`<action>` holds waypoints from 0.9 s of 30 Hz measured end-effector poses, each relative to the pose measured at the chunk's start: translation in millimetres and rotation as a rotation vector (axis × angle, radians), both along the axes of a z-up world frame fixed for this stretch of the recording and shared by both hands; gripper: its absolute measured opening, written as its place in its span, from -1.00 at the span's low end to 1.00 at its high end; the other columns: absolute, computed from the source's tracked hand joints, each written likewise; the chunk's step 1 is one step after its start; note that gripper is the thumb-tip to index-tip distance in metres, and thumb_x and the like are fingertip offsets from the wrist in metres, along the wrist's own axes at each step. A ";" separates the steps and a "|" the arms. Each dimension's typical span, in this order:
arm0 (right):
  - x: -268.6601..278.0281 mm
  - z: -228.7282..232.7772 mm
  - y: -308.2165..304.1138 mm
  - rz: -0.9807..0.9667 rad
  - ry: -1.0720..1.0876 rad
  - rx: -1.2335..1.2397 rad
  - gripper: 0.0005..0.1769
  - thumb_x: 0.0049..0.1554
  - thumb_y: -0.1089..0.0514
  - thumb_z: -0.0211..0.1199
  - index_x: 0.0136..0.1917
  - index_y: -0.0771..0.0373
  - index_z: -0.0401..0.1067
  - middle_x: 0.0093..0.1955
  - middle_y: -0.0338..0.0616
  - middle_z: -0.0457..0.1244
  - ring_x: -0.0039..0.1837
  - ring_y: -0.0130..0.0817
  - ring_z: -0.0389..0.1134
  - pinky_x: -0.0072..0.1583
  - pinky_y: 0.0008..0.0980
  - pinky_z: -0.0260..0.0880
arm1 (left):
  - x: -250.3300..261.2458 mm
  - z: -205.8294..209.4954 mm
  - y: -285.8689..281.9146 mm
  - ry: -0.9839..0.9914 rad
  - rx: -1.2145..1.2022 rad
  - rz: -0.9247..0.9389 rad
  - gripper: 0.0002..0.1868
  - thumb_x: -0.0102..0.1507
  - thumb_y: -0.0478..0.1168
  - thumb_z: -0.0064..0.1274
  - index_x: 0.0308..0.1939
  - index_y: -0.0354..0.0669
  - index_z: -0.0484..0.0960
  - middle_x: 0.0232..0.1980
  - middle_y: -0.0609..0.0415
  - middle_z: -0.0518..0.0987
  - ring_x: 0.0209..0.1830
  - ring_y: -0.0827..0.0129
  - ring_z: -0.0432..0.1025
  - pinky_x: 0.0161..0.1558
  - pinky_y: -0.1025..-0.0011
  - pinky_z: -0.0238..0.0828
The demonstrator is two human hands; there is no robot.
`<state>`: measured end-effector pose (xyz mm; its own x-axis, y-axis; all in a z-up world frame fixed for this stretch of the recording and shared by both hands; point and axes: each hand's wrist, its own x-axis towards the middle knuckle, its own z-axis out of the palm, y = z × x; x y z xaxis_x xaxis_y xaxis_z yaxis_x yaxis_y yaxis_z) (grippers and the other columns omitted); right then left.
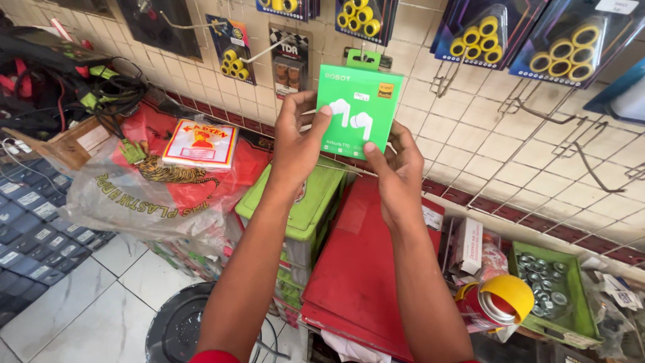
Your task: The person organizes various packaged motorcycle parts on a glass display counter and picks up items from a pegboard wall.
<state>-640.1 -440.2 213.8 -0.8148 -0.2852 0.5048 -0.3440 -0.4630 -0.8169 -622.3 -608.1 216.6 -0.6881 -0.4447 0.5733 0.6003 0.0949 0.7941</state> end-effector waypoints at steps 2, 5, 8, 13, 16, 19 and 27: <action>5.1 4.0 2.9 0.023 0.042 -0.014 -0.53 0.26 0.37 0.21 0.42 0.42 0.25 0.34 -0.03 0.26 0.36 -0.31 0.33 0.37 -0.29 0.42 | 7.9 6.0 2.6 0.029 -0.001 0.003 -0.59 0.36 -0.18 0.13 0.20 -0.29 0.40 0.12 -0.03 0.57 0.09 0.37 0.46 0.13 0.39 0.47; 11.4 13.0 6.7 0.044 0.076 -0.019 -0.50 0.26 0.38 0.21 0.44 0.40 0.24 0.35 -0.03 0.26 0.37 -0.33 0.31 0.38 -0.30 0.39 | 17.2 15.3 5.7 0.079 0.023 -0.020 -0.55 0.37 -0.19 0.15 0.24 -0.30 0.38 0.13 -0.02 0.55 0.07 0.40 0.42 0.12 0.41 0.44; 17.9 21.6 8.4 0.068 0.079 -0.029 -0.50 0.26 0.39 0.22 0.44 0.38 0.24 0.37 -0.03 0.24 0.36 -0.33 0.31 0.36 -0.31 0.38 | 25.7 24.1 6.8 0.119 0.029 -0.056 -0.53 0.38 -0.20 0.16 0.28 -0.29 0.36 0.17 0.00 0.53 0.11 0.42 0.41 0.16 0.42 0.43; 25.9 26.3 10.6 0.132 0.066 -0.068 -0.49 0.25 0.38 0.22 0.44 0.37 0.24 0.37 -0.05 0.23 0.35 -0.35 0.30 0.34 -0.33 0.38 | 40.7 34.0 10.7 0.123 0.003 -0.166 -0.49 0.37 -0.22 0.17 0.33 -0.31 0.36 0.27 -0.01 0.52 0.28 0.40 0.42 0.32 0.42 0.37; 31.9 20.7 12.9 0.159 0.049 -0.063 -0.50 0.23 0.35 0.24 0.42 0.36 0.25 0.34 -0.07 0.25 0.34 -0.36 0.30 0.32 -0.34 0.38 | 61.0 28.2 17.1 0.117 -0.011 -0.215 -0.48 0.37 -0.24 0.20 0.33 -0.33 0.36 0.23 0.00 0.52 0.24 0.41 0.42 0.28 0.41 0.38; 46.2 1.9 18.4 0.225 0.024 -0.080 -0.54 0.25 0.33 0.26 0.39 0.37 0.28 0.30 -0.08 0.28 0.33 -0.37 0.31 0.36 -0.35 0.37 | 83.8 14.9 22.2 0.067 0.005 -0.161 -0.49 0.34 -0.23 0.23 0.29 -0.32 0.38 0.16 0.02 0.56 0.17 0.42 0.47 0.22 0.42 0.43; 70.4 -36.9 28.2 0.339 -0.059 -0.061 -0.63 0.21 0.29 0.32 0.27 0.38 0.37 0.15 -0.15 0.34 0.21 -0.45 0.34 0.26 -0.41 0.36 | 137.3 -41.1 69.8 0.001 0.165 0.141 -0.54 0.29 -0.19 0.26 0.17 -0.31 0.44 0.03 0.03 0.64 0.01 0.45 0.53 0.06 0.44 0.51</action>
<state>-569.7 -412.0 176.9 -0.7069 -0.5157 0.4841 -0.1155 -0.5911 -0.7983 -485.0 -538.3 175.5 -0.6116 -0.6247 0.4855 0.5912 0.0469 0.8051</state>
